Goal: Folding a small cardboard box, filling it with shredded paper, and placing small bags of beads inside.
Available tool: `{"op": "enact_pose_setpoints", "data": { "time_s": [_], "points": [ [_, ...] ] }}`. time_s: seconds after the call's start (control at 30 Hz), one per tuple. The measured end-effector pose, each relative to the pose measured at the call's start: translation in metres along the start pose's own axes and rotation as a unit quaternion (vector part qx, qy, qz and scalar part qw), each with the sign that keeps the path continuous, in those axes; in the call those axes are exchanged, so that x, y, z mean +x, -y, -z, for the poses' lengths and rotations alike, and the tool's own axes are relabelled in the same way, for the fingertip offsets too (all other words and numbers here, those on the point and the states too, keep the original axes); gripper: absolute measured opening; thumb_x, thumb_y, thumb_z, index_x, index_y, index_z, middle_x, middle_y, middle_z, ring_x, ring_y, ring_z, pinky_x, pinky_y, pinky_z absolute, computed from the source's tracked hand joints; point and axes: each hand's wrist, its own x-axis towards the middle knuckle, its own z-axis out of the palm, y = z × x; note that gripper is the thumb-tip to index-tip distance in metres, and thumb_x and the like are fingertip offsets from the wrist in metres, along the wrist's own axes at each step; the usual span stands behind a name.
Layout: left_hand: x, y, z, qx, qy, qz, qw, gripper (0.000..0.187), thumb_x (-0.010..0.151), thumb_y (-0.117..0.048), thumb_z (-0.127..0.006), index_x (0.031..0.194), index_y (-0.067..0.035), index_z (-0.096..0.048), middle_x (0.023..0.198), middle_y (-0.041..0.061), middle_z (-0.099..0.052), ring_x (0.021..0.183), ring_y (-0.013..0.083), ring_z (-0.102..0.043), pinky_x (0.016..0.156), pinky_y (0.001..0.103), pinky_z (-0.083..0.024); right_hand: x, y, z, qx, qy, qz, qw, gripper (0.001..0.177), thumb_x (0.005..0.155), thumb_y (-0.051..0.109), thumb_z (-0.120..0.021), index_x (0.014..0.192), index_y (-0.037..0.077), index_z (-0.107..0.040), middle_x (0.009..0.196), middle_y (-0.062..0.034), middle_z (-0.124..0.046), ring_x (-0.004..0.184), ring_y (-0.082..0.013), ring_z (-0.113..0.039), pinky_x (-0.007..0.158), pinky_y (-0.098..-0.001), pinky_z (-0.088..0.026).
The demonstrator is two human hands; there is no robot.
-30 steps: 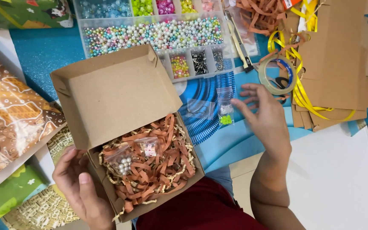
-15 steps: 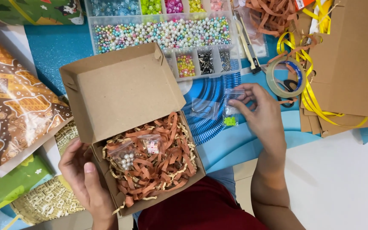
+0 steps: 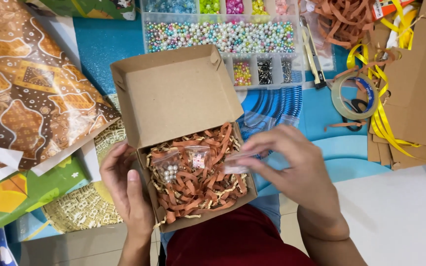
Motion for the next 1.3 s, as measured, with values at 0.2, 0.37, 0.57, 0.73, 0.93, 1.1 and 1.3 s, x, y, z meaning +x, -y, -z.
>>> {"op": "enact_pose_setpoints", "data": {
  "time_s": [0.2,0.37,0.57,0.73,0.93,1.1,1.3],
  "points": [
    [0.001,-0.001,0.001,-0.034,0.004,0.001,0.999,0.042,0.108,-0.026,-0.043,0.142,-0.003,-0.042,0.146,0.017,-0.046,0.135,0.0265,-0.05,0.12,0.039,-0.044,0.022,0.002,-0.028,-0.313,0.042,0.184,0.931,0.015,0.099,0.027,-0.077,0.107,0.015,-0.071,0.092,0.0063,-0.072,0.083,-0.017,-0.055,0.072,-0.0341,-0.03],
    [0.001,0.0,0.002,-0.037,0.009,0.004,0.999,0.041,0.107,-0.022,-0.043,0.142,-0.003,-0.041,0.147,0.018,-0.046,0.136,0.0282,-0.049,0.121,0.041,-0.044,0.019,0.006,-0.014,-0.272,0.048,0.135,0.952,0.039,0.09,0.039,-0.08,0.119,0.017,-0.065,0.115,-0.002,-0.07,0.108,-0.0197,-0.065,0.089,-0.0361,-0.046],
    [0.002,-0.005,0.0,-0.013,0.003,0.013,1.0,0.044,0.106,-0.026,-0.044,0.141,0.0,-0.041,0.147,0.019,-0.045,0.139,0.0288,-0.047,0.122,0.04,-0.043,0.004,-0.025,0.037,-0.224,-0.043,-0.031,0.973,0.014,0.105,0.011,-0.067,0.116,0.004,-0.068,0.113,-0.009,-0.069,0.092,-0.019,-0.067,0.082,-0.0318,-0.053],
    [0.0,-0.003,-0.001,0.0,0.004,0.021,1.0,0.045,0.106,-0.024,-0.044,0.142,0.001,-0.039,0.148,0.02,-0.043,0.142,0.0303,-0.044,0.125,0.041,-0.04,-0.013,-0.086,0.063,-0.213,0.079,-0.165,0.96,0.053,0.091,0.03,-0.073,0.138,0.012,-0.058,0.128,-0.0089,-0.059,0.11,-0.0207,-0.064,0.084,-0.0345,-0.054],
    [-0.001,-0.002,-0.003,0.017,0.002,0.014,1.0,0.045,0.108,-0.024,-0.043,0.144,0.002,-0.037,0.149,0.02,-0.04,0.14,0.0299,-0.044,0.123,0.04,-0.041,-0.014,-0.104,0.056,-0.196,0.096,-0.2,0.955,0.067,0.082,0.042,-0.081,0.139,0.015,-0.057,0.124,-0.0064,-0.05,0.102,-0.0193,-0.056,0.089,-0.0346,-0.05],
    [-0.001,-0.002,-0.006,0.009,-0.01,0.011,1.0,0.047,0.109,-0.026,-0.042,0.146,0.002,-0.036,0.15,0.019,-0.04,0.139,0.0282,-0.045,0.122,0.039,-0.04,-0.016,-0.115,0.056,-0.19,0.09,-0.199,0.957,0.055,0.079,0.043,-0.084,0.122,0.016,-0.064,0.118,-0.0034,-0.05,0.094,-0.0171,-0.054,0.085,-0.0332,-0.048],
    [-0.001,-0.003,-0.005,0.044,-0.002,0.012,0.999,0.046,0.11,-0.024,-0.041,0.147,0.002,-0.036,0.15,0.02,-0.041,0.139,0.0288,-0.044,0.122,0.039,-0.04,-0.015,-0.118,0.053,-0.137,0.04,-0.169,0.975,0.023,0.098,0.026,-0.069,0.113,0.009,-0.065,0.108,-0.0038,-0.068,0.091,-0.0148,-0.062,0.076,-0.0289,-0.05]
  ]
}}
